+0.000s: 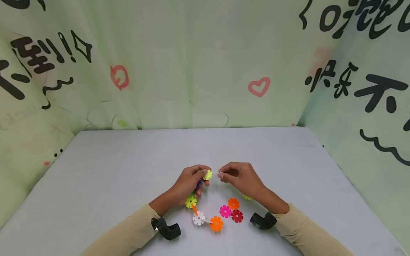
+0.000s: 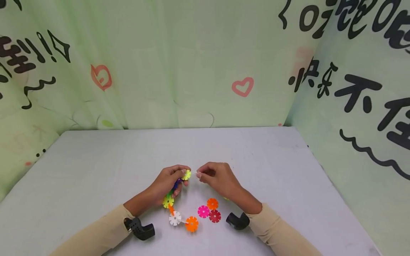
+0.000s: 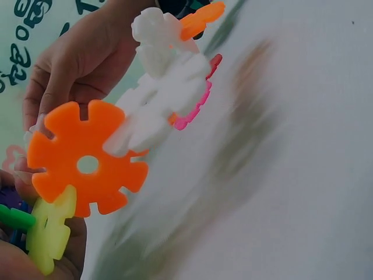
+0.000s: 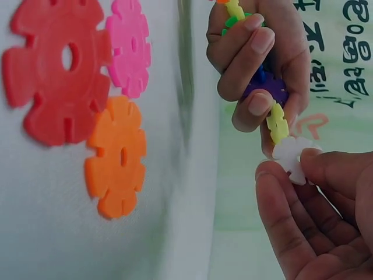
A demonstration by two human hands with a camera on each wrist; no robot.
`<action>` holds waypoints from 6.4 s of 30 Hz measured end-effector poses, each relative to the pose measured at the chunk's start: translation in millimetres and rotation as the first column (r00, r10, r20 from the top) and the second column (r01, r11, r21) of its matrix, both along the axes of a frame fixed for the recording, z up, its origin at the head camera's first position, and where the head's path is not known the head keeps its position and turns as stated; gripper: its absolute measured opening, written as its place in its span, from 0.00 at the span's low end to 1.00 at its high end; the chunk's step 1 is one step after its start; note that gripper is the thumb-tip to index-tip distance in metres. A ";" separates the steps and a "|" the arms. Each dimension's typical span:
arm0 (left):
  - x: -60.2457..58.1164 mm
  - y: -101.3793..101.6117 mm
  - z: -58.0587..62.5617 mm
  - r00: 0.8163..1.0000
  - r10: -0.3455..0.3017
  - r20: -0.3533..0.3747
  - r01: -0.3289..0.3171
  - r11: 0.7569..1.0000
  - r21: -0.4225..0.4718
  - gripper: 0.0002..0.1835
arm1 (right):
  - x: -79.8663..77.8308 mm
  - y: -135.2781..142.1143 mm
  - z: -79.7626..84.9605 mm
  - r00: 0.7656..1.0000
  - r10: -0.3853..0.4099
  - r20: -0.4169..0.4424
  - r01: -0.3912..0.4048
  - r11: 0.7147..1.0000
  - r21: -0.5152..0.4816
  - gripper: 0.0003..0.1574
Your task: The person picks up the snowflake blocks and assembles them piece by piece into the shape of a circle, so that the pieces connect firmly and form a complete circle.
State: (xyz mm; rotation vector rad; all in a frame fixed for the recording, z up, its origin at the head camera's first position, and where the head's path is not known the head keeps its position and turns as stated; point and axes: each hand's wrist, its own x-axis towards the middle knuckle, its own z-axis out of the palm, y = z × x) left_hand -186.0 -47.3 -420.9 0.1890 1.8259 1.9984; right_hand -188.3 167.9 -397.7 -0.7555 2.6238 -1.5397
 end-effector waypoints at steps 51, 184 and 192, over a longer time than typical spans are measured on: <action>-10.0 -7.9 10.8 0.976 0.218 -0.017 -0.218 0.976 0.008 0.16 | 5.9 15.3 2.0 0.995 0.087 0.044 -0.096 0.964 0.248 0.10; -2.9 -15.5 4.6 0.967 -0.037 -0.251 -0.008 0.984 -0.177 0.07 | 4.5 35.2 14.7 0.971 0.065 0.231 -0.075 0.997 0.035 0.14; -1.7 -16.6 7.4 0.971 -0.022 -0.237 -0.011 0.990 -0.139 0.10 | 8.4 50.5 7.6 0.981 0.058 0.184 -0.084 0.987 0.135 0.13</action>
